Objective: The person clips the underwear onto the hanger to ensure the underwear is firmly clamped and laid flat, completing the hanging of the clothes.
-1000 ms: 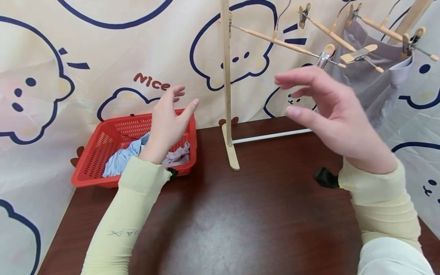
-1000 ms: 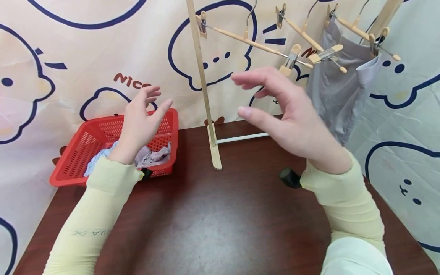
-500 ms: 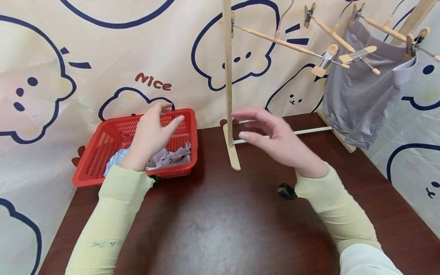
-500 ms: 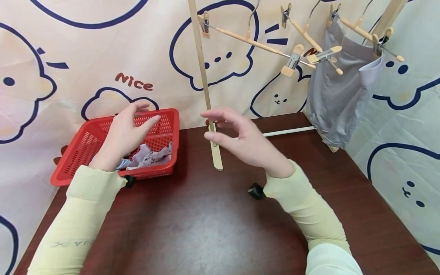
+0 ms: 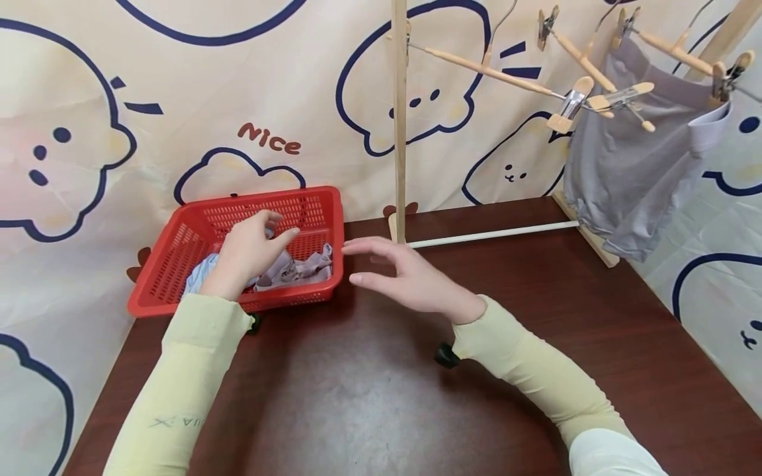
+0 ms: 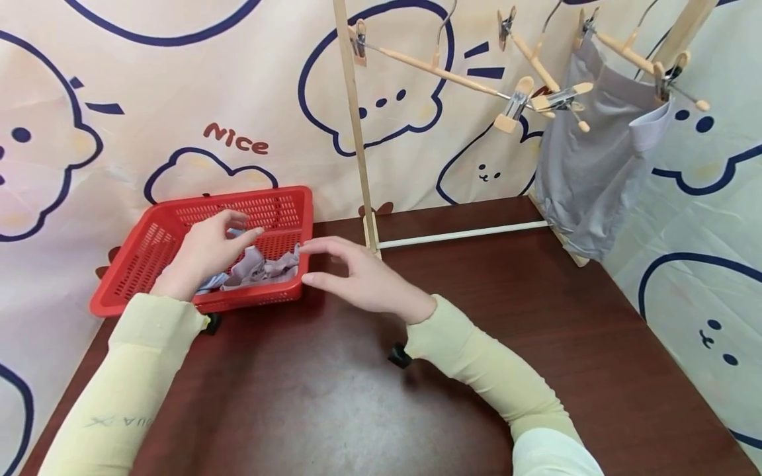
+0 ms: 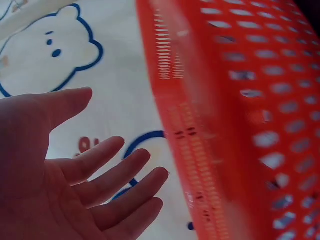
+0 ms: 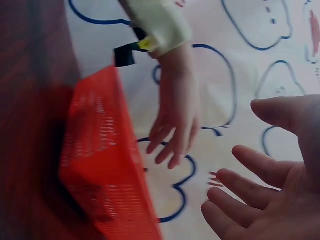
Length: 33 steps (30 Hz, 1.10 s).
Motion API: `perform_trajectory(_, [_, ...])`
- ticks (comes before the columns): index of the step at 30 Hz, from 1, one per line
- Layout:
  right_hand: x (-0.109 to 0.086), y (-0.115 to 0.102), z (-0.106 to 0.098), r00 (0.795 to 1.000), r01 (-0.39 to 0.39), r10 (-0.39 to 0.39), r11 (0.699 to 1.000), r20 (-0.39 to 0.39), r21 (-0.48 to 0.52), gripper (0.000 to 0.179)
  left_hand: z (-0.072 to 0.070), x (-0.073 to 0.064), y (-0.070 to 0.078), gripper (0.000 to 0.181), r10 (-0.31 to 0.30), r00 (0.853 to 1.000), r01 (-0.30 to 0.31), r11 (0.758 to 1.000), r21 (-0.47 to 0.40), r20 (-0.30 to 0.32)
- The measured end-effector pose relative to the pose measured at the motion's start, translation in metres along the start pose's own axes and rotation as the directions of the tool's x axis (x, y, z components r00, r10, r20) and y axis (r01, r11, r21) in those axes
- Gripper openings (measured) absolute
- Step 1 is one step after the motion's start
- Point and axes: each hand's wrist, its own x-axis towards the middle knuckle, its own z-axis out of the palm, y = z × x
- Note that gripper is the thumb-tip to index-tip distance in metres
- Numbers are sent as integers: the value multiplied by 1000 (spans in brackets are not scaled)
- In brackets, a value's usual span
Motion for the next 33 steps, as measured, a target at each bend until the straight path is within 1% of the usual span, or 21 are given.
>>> perform_trajectory(3, [7,8,11,999,-26,28,999,39,-46,50,3,-2,-9,65,-28,1000,28,999,23,12])
perform_trajectory(6, [16,16,20,997,-36,44,992,68,-125,51,5,-3,-18,63,-53,998,51,997,62,30])
perform_trajectory(9, [25,23,27,994,-24,46,976,97,-217,50,7,-3,-25,64,-82,993,74,992,102,79])
perform_trajectory(12, [32,30,34,988,15,37,944,153,-329,52,7,-3,-32,67,-112,983,93,987,134,144])
perform_trajectory(16, [38,33,44,976,81,20,892,218,-445,53,8,-3,-40,64,-147,965,109,979,174,219])
perform_trajectory(21, [39,31,47,968,134,12,822,252,-554,57,12,-1,-48,57,-183,939,113,964,241,291])
perform_trajectory(23, [38,30,46,963,148,16,800,268,-581,59,13,0,-50,57,-195,929,111,957,267,315])
perform_trajectory(26, [38,30,44,957,153,30,792,287,-591,59,14,1,-53,58,-214,917,114,949,293,337])
perform_trajectory(28, [38,30,42,954,152,38,792,296,-591,59,14,1,-53,64,-237,908,131,944,302,347])
perform_trajectory(31, [39,30,41,951,156,37,798,306,-582,61,12,1,-55,72,-277,885,158,935,317,376])
perform_trajectory(33, [39,30,41,950,159,33,804,310,-573,62,11,2,-57,75,-295,869,172,933,317,398])
